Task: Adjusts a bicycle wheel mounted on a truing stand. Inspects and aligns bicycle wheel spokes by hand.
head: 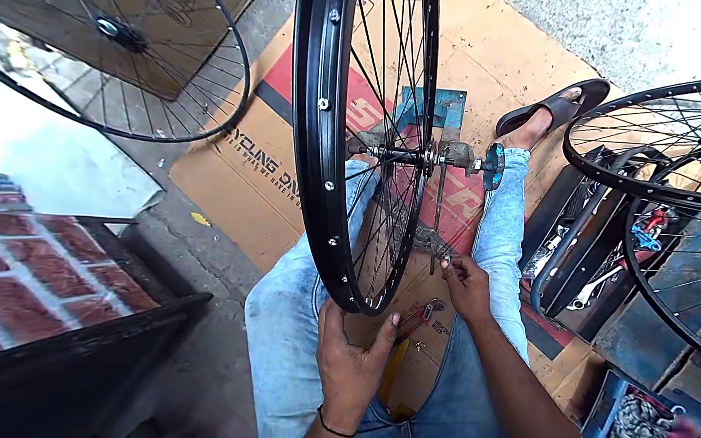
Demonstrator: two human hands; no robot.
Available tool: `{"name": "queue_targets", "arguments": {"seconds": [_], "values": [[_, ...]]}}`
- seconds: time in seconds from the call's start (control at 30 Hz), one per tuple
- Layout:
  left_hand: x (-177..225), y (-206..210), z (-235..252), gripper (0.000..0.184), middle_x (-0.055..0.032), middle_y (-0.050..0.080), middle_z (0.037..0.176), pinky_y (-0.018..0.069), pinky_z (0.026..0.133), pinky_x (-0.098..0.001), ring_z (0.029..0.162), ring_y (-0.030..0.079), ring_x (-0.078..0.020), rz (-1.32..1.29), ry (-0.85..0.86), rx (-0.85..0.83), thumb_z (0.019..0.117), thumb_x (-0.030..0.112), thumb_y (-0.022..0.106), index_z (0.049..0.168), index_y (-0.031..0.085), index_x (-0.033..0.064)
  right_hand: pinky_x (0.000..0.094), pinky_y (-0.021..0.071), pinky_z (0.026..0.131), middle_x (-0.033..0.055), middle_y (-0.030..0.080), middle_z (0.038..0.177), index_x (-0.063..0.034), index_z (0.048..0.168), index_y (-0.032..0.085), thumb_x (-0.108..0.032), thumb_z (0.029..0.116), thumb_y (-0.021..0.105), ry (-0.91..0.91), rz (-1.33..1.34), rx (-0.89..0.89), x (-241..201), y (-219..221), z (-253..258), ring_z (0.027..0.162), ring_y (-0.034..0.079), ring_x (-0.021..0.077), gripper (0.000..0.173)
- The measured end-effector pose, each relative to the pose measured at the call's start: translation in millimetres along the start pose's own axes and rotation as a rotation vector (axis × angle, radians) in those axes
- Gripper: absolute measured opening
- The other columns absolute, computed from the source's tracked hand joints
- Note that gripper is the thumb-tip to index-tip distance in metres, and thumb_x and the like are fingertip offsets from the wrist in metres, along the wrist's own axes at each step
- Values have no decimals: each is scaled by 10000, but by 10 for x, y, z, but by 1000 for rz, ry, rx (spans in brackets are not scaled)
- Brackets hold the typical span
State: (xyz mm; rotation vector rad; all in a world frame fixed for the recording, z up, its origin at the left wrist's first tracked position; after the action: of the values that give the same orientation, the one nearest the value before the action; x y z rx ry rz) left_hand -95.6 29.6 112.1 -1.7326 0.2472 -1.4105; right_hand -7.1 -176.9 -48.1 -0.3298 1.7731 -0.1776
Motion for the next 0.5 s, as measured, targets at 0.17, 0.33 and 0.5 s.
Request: {"name": "queue_targets", "arguments": {"seconds": [0.17,0.33,0.5], "values": [[-16,28,-12,762,-130,601,1385,526,1045,-391,1239,611,-204,-1,-4,-9,826,517,771,1354,558,10,306,603,588,-1,705,870,-127,1012,708,-339,1016,627,2,9,-1,-17,-2,0,636,660,95,227],[-62,103,-2,389,-65,718,1133,569,965,-315,1081,680,-118,-26,120,-3,966,328,688,1181,696,4,306,604,588,6,704,869,-115,1031,710,-324,1016,635,10,13,-2,-3,3,4,632,658,98,223],[-481,398,-17,342,9,757,1117,580,962,-333,1068,703,-73,30,-98,-116,895,347,763,1153,761,123,303,597,574,-10,703,840,-133,1013,709,-340,1018,629,7,23,2,2,14,19,619,654,92,222]]}}
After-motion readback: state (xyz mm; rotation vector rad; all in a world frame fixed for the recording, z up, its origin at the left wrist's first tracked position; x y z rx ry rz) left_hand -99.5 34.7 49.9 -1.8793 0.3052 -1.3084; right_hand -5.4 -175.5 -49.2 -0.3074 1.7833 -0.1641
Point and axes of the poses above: each hand's wrist, its own z-axis towards the middle knuckle, its own y-axis out of the palm, x = y × z, the point moved 6 cm from there along z, towards the middle knuckle
